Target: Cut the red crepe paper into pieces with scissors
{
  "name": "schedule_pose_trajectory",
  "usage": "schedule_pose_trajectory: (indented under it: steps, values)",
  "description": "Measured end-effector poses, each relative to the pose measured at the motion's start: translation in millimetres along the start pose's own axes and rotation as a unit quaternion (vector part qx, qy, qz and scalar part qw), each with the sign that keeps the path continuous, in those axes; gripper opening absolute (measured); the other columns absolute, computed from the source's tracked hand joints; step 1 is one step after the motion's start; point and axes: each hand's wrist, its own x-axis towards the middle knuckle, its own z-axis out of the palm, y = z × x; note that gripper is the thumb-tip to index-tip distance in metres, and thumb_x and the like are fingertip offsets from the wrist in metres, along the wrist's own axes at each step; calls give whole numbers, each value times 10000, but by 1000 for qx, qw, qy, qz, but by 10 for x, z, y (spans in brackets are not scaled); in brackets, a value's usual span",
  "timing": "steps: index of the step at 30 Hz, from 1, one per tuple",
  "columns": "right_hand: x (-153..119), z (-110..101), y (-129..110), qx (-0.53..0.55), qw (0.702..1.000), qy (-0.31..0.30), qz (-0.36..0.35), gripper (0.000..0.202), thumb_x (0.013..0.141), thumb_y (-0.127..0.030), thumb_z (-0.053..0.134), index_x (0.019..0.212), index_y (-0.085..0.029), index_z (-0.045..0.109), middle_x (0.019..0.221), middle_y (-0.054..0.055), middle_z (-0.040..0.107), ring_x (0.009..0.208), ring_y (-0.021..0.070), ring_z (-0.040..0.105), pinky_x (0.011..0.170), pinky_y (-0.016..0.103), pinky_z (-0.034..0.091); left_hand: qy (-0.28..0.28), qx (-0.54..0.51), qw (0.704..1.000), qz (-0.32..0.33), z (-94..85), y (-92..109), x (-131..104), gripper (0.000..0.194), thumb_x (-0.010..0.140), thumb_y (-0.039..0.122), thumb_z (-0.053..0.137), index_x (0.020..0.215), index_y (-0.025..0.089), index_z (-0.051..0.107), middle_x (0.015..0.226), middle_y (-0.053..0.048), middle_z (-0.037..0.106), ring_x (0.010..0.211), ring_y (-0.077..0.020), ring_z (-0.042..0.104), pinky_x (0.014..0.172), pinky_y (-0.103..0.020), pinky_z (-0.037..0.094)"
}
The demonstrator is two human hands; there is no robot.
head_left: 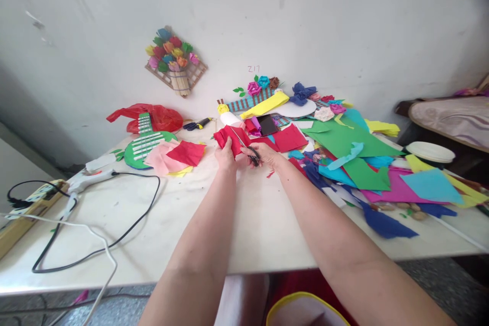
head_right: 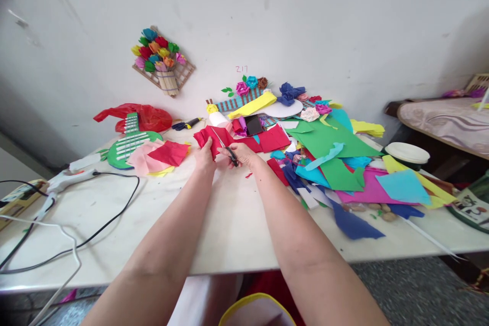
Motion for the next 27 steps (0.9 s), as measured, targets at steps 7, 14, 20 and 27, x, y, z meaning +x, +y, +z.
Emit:
schedule_pose_trajectory:
  steps: [7, 14, 20, 27]
  values:
    - [5, 6, 24, 9, 1000, 9, -16, 343, 742, -494, 612, 729, -160, 532, 544, -23, 582, 375, 65, 508, 294, 151, 252, -6, -22, 1000, 18, 5, -54, 45, 203, 659, 257, 685, 810, 132, 631, 753, -55, 666, 712, -175, 647, 666, -288, 513]
    - [26, 1, 21, 15, 1000, 16, -10, 328, 746, -477, 614, 724, -161, 532, 506, -38, 546, 357, 59, 482, 300, 156, 253, -26, -48, 998, 9, 20, -30, 14, 202, 659, 241, 686, 813, 128, 620, 738, -55, 661, 710, -182, 652, 708, -317, 515]
    - [33, 12, 12, 12, 1000, 22, 4, 317, 742, -462, 625, 716, -161, 527, 496, -41, 537, 349, 52, 456, 297, 155, 237, -7, -45, 999, -4, 42, 33, -48, 163, 670, 217, 684, 796, 133, 623, 678, -29, 648, 669, -159, 645, 682, -282, 517]
    - [4, 28, -29, 14, 1000, 27, 3, 316, 730, -456, 636, 706, -163, 518, 483, -51, 516, 345, 47, 436, 298, 160, 212, 0, -64, 998, -3, 50, 27, -37, 109, 685, 176, 669, 766, 129, 614, 693, -38, 656, 663, -167, 651, 692, -304, 523]
